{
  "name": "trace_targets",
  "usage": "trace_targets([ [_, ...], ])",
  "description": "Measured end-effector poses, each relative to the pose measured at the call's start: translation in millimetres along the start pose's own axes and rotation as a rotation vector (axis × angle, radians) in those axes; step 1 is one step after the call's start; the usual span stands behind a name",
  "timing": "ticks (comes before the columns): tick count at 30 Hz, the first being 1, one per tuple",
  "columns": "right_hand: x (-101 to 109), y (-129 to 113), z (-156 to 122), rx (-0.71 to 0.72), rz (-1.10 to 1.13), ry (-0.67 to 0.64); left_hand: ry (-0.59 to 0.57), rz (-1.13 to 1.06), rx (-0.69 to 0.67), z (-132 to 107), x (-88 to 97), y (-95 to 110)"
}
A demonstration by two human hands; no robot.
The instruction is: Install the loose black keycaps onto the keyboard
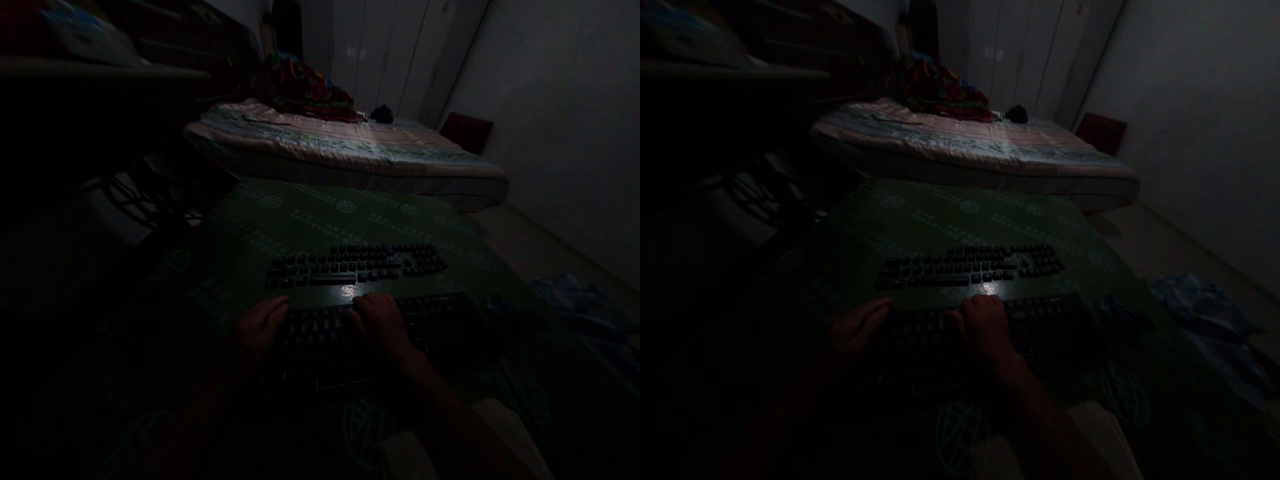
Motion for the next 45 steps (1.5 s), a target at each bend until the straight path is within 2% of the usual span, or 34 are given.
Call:
trace_targets([
  [12,-2.0,0.4,-0.6,-0.012,-0.012,-0.014,-0.002,-0.004,0.01,-1.6,-1.3,-3.7],
  [25,2.5,-2.0,-2.9,0.014,-0.004,0.009,-0.035,-0.036,-0.018,-4.3,-3.7,1.2],
  [39,-2.4,-1.4,-5.7,0.033,0.004,0.001,-0.027,-0.064,-0.027,-7.1,-4.4,3.5],
  [45,-2.4,-0.7,-7.4,0.032,0.007,0.024,-0.028,-0.09,0.03,-8.4,-3.5,-0.3],
])
Point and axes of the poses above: each hand's wrist, its own z-axis towards the middle knuckle, its own x-axis out of the back of the hand, y = z × x, the point moved 10 cm from there along z, towards the middle knuckle, and after that the axes turned 6 degrees about y, right-handed, at the moved point
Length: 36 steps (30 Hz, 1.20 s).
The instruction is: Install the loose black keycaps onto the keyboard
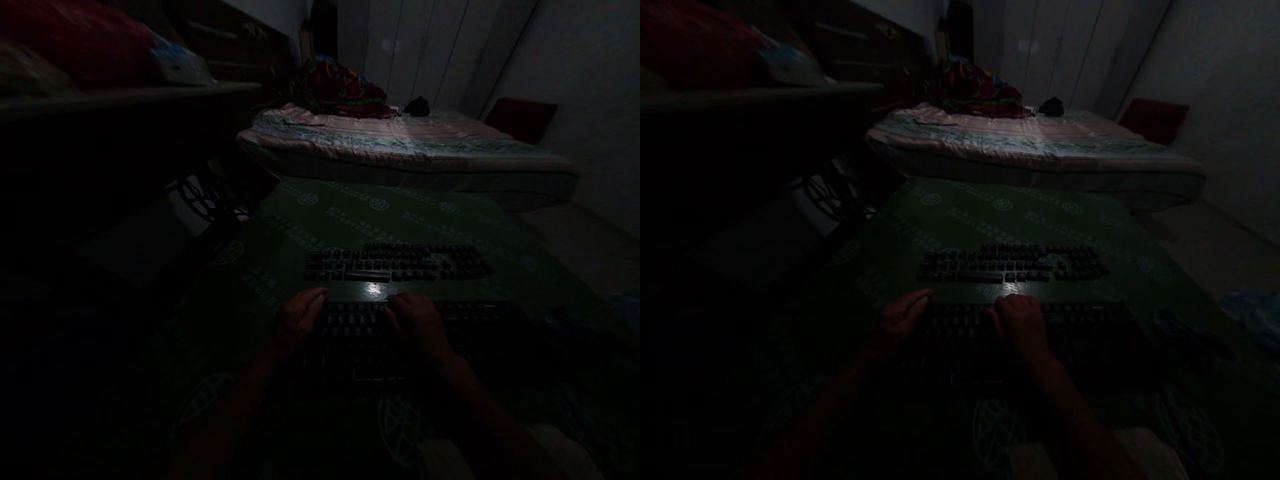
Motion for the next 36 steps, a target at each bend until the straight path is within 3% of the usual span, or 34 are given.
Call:
trace_targets([
  [7,2,-1,0,0.01,-0.004,0.006,0.016,-0.13,0.109,1,-0.1,-17],
  [13,3,-2,0,0.022,-0.001,0.015,0.031,-0.205,0.188,0,4.3,-16],
  [29,1,2,0,0.016,0.031,0.026,0.037,-0.188,0.162,2,4.3,-16],
  [31,11,3,2,0.015,0.095,0.118,0.029,-0.18,0.154,2,3.8,-16],
  [34,46,-4,2,0.027,0.263,0.311,0.021,-0.161,0.129,2,3.0,-13],
  [36,67,-20,0,0.057,0.447,0.322,0.018,-0.156,0.129,3,2.3,-12],
])
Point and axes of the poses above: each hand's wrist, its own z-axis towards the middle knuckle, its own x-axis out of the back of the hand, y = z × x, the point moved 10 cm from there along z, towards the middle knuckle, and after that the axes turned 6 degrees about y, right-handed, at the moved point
